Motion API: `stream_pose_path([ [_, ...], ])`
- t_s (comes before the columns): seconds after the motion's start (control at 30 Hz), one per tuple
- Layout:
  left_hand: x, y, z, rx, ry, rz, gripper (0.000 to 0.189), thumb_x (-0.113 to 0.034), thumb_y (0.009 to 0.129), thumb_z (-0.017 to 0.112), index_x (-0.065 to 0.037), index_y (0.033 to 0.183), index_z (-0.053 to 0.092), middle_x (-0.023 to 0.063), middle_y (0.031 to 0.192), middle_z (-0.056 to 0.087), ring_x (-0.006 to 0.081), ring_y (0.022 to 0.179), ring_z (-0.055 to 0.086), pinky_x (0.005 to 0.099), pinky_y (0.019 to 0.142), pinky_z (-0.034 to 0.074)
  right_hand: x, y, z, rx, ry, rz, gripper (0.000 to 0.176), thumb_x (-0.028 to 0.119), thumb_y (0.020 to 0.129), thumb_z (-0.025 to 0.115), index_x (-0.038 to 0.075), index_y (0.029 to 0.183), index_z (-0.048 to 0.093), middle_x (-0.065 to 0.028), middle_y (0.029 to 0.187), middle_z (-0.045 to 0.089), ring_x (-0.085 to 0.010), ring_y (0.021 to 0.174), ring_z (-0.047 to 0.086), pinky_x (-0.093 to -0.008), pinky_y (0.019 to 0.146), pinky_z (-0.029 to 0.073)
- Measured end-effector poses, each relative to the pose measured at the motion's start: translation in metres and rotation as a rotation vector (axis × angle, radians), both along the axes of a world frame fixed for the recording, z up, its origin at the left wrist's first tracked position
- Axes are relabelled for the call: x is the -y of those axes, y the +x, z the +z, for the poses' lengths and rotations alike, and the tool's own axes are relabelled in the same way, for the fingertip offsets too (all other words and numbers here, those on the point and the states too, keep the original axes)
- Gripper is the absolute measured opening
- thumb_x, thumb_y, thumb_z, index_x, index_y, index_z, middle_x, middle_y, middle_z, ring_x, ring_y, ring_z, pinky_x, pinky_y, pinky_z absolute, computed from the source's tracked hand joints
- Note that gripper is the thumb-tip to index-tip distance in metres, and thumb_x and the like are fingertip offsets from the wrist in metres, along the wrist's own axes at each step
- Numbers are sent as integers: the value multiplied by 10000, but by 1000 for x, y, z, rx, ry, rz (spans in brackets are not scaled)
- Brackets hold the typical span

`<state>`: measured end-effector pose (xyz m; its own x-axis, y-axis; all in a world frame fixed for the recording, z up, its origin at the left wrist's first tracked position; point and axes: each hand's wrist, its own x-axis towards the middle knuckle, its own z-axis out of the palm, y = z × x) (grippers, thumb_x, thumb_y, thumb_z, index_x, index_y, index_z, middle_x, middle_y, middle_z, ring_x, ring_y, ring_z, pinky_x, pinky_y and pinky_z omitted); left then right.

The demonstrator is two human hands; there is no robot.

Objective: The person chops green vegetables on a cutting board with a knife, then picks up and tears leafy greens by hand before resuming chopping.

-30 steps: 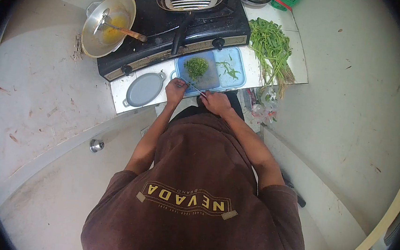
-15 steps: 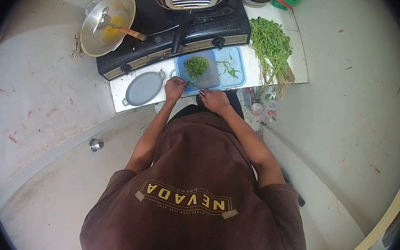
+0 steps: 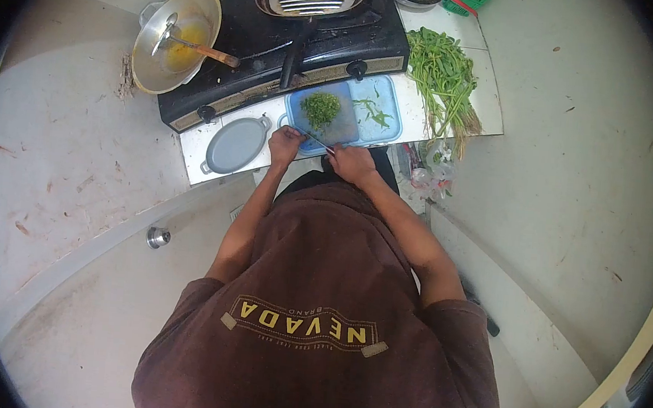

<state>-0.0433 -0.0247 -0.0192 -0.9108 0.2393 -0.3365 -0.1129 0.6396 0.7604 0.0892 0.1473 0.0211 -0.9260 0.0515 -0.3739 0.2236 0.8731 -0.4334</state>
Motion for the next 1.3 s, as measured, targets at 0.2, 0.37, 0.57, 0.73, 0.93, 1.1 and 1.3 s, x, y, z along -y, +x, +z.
stream_pose_path([
  [0.2, 1, 1, 0, 11, 10, -8, 277, -182, 710, 894, -11, 774, 685, 86, 711, 714, 173, 641, 681, 308, 646, 538, 0, 11, -10, -116, 0, -30, 399, 375, 1015, 533, -7, 973, 638, -232, 716, 688, -421, 691, 698, -538, 651, 552],
  [0.37, 3, 3, 0, 5, 28, 2, 295, -200, 724, 900, -8, 779, 683, 86, 711, 711, 165, 634, 669, 307, 637, 533, 2, 1, -9, -69, -18, -14, 420, 395, 1018, 515, -5, 1003, 640, -229, 731, 691, -424, 719, 699, -554, 666, 547],
  [0.57, 6, 9, 11, 8, 57, 15, 299, -198, 750, 895, -4, 779, 671, 75, 685, 673, 154, 618, 632, 308, 630, 523, -3, 15, -16, -69, -34, -90, 424, 413, 1010, 517, 9, 1002, 645, -236, 749, 693, -427, 717, 696, -558, 666, 548],
  [0.73, 10, 12, 1, -111, 115, -50, 275, -154, 785, 863, 5, 787, 640, 91, 693, 634, 180, 621, 609, 329, 618, 510, 2, 13, -11, -108, -39, -73, 421, 410, 1009, 523, 11, 982, 653, -235, 742, 690, -429, 706, 693, -556, 661, 551],
  [0.93, 13, 19, -5, -212, 139, -101, 250, -104, 800, 843, 9, 833, 622, 118, 763, 607, 207, 654, 603, 357, 613, 496, 4, 15, -10, -119, -36, -34, 425, 407, 1006, 534, 2, 961, 654, -231, 730, 688, -422, 690, 694, -542, 646, 555],
  [1.1, 12, 17, -5, -200, 113, -92, 256, -120, 785, 850, 2, 815, 627, 119, 756, 619, 205, 659, 610, 351, 626, 502, 2, 13, -11, -48, -34, -18, 430, 418, 1010, 525, 10, 1027, 660, -243, 764, 695, -449, 741, 700, -564, 690, 564],
  [1.3, 11, 14, -4, -112, 67, -49, 320, -207, 740, 884, -13, 786, 634, 107, 733, 627, 210, 670, 623, 347, 648, 514, 4, 15, -13, -95, -34, -42, 444, 426, 1010, 525, 1, 984, 651, -234, 723, 686, -429, 692, 692, -550, 650, 553],
])
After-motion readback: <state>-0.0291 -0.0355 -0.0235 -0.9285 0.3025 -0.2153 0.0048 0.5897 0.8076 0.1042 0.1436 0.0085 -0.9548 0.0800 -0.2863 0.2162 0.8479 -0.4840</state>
